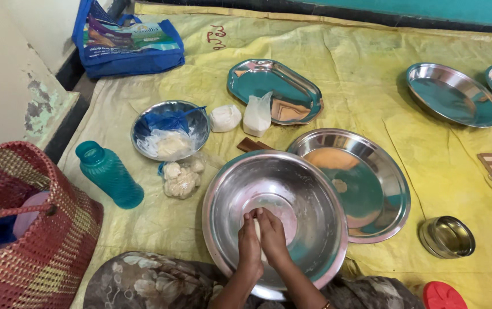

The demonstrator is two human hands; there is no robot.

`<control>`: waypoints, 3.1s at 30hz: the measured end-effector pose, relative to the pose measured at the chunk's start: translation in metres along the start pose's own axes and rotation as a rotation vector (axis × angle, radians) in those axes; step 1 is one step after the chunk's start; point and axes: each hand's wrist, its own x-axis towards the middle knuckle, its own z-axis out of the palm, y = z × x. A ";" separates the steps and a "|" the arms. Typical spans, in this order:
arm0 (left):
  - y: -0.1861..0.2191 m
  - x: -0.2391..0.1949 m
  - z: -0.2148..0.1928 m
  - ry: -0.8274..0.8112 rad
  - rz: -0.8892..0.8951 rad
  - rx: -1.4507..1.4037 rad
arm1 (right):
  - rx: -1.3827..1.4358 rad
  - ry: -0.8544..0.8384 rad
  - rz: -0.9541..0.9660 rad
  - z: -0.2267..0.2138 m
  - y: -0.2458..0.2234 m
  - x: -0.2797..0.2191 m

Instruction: The person kneads dough in a metal bowl, shapes it into small balls, and places them into a plastic bag. They then roll a piece of dough on a wooden board.

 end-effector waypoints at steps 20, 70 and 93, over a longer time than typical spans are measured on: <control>-0.020 0.019 -0.003 -0.051 0.364 0.079 | 0.062 0.112 -0.019 -0.007 0.036 0.019; 0.037 -0.032 0.001 -0.701 0.402 0.378 | 0.011 0.055 0.052 -0.010 -0.038 -0.023; 0.079 -0.007 -0.079 -0.111 0.173 -0.448 | -0.515 0.210 0.473 -0.268 0.037 0.060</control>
